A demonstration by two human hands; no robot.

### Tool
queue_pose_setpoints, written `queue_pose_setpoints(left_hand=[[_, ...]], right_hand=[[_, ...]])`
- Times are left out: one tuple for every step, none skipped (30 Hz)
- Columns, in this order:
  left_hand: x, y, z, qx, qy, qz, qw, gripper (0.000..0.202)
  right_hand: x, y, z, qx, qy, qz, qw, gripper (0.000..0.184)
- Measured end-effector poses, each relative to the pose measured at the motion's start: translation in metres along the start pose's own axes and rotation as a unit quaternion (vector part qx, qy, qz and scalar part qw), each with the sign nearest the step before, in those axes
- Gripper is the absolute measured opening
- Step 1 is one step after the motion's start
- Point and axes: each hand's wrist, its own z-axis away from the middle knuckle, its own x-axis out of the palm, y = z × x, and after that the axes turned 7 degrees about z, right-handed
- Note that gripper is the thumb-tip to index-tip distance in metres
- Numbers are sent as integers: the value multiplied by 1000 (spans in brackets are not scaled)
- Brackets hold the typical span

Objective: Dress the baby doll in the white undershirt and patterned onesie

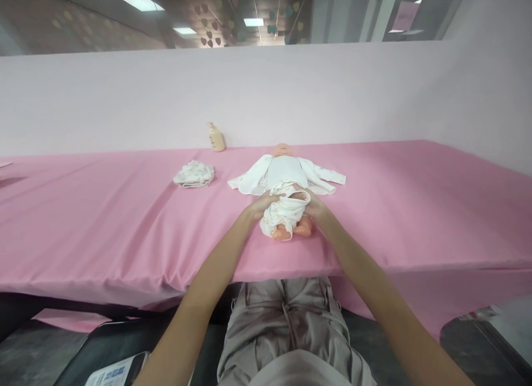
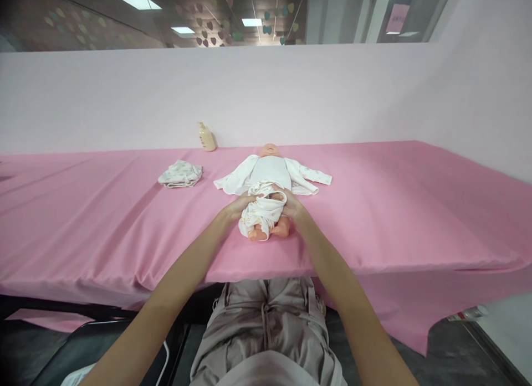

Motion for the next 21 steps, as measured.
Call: queue_pose_setpoints(left_hand=[[1, -1, -1, -2, 1, 18, 1000, 51], [2, -1, -1, -6, 3, 37, 999, 50], [2, -2, 0, -11, 5, 52, 999, 50], [3, -1, 1, -13, 5, 61, 998, 51], [4, -1, 2, -12, 5, 64, 998, 52], [4, 1, 4, -8, 2, 59, 998, 55], [4, 2, 5, -2, -6, 49, 999, 59], [4, 3, 6, 4, -16, 36, 999, 62], [3, 4, 7, 6, -25, 23, 999, 64], [2, 5, 8, 4, -32, 11, 999, 64], [1, 6, 8, -2, -36, 4, 999, 62], [0, 6, 7, -8, -36, 0, 999, 59], [-1, 5, 6, -12, -32, -1, 999, 54], [-2, 5, 5, -16, -23, 1, 1000, 49], [-2, 4, 3, -16, -13, 5, 1000, 43], [-3, 3, 2, -14, -3, 11, 1000, 37], [-2, 2, 1, -12, 6, 17, 1000, 33], [-2, 1, 0, -10, 11, 24, 1000, 30], [-1, 0, -1, -9, 13, 31, 999, 29], [0, 0, -1, -7, 14, 36, 999, 28], [1, -1, -1, -5, 15, 39, 999, 28]], right_hand=[[0, 0, 3, -5, -16, -26, 1000, 16], [-1, -1, 6, -12, -38, -57, 998, 15], [-2, -2, 9, -19, -60, -87, 994, 17], [-2, -2, 12, -27, -81, -110, 990, 22], [-3, -2, 14, -32, -97, -125, 987, 26], [-3, -2, 15, -34, -106, -130, 985, 30], [-4, -2, 15, -33, -110, -132, 985, 32], [-4, -2, 14, -28, -109, -135, 984, 30], [-5, -1, 12, -19, -107, -138, 984, 26], [-5, 0, 10, -11, -105, -142, 984, 21], [-5, 1, 8, -7, -99, -146, 984, 18], [-6, 1, 6, -6, -90, -147, 985, 16], [-6, 2, 4, -10, -80, -148, 986, 16], [-6, 3, 4, -15, -69, -147, 987, 17], [-6, 3, 3, -17, -60, -143, 988, 17], [-6, 3, 4, -17, -57, -137, 989, 16], [-6, 3, 4, -16, -58, -126, 990, 15], [-5, 2, 5, -19, -64, -112, 991, 14], [-4, 2, 6, -24, -70, -95, 993, 15], [-4, 1, 6, -34, -75, -77, 994, 16], [-4, 0, 5, -48, -75, -58, 994, 18]])
